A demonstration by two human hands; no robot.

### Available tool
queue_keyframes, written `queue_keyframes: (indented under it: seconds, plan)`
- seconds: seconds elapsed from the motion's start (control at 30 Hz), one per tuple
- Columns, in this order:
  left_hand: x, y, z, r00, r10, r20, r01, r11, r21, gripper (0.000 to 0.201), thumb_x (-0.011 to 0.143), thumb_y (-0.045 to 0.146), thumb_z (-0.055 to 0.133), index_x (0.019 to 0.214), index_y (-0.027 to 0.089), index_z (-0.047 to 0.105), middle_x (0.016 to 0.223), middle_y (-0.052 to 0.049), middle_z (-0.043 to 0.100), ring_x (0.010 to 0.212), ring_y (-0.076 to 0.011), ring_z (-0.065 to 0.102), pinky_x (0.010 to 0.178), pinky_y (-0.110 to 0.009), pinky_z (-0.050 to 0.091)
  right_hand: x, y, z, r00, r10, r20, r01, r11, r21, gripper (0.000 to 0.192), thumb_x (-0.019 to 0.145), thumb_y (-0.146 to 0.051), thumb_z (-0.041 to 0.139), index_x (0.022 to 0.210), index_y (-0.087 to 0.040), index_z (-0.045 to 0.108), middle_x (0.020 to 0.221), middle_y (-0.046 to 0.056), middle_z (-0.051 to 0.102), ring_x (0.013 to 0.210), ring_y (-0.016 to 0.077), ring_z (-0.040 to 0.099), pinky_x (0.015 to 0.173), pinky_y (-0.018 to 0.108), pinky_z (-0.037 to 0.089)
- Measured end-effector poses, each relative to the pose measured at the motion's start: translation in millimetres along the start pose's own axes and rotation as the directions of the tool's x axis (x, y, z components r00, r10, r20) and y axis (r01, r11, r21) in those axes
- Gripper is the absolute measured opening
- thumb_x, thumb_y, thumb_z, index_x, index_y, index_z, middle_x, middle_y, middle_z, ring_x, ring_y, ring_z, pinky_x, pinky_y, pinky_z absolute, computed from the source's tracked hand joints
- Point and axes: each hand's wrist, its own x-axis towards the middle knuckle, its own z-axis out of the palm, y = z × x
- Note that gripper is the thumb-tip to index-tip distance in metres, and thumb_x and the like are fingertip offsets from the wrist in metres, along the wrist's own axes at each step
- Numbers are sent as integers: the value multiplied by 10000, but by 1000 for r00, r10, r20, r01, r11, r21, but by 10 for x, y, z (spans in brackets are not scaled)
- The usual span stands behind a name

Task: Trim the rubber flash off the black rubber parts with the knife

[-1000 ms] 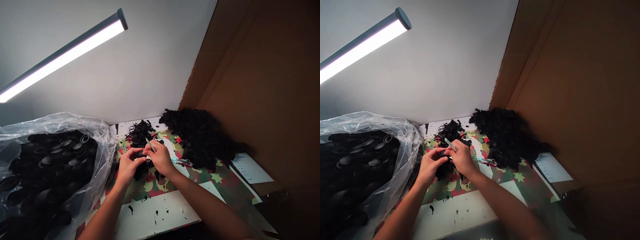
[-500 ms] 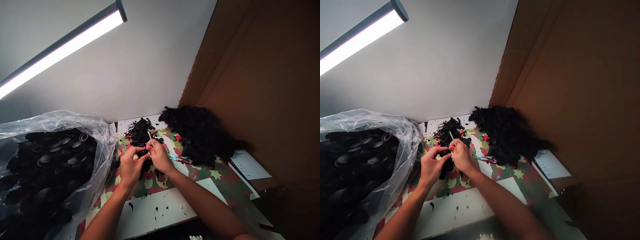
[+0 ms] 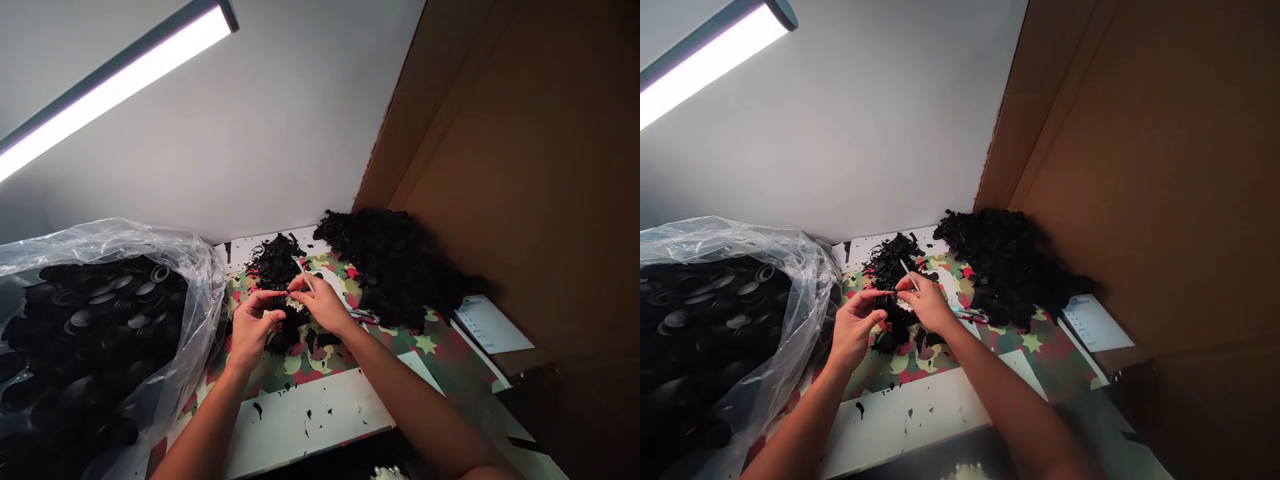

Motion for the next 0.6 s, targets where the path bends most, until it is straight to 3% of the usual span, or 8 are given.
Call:
queue_keyframes:
  seconds: [0.17,0.27,0.6]
  plan:
    - [-7,8,3,997,67,-35,-64,995,76,303,616,279,886,888,187,788,902,-65,765,838,-208,687,781,-302,548,-117,-80,22,1000,24,6,-24,996,84,381,834,-566,618,758,-194,651,723,4,629,592,126,501,557,248,395]
    - [-23,21,18,995,86,-42,-81,991,106,307,601,293,898,867,195,782,890,-55,748,800,-194,681,735,-289,551,-162,-110,74,998,40,45,-45,991,124,392,791,-574,678,717,-192,630,666,-17,592,580,120,474,543,245,370]
    - [-19,78,26,992,82,-94,-81,997,21,322,529,291,931,790,173,783,738,-23,715,684,-169,661,621,-263,566,-183,-182,80,997,74,-11,-69,972,225,401,783,-580,659,671,-211,546,581,-60,397,537,105,337,520,257,296]
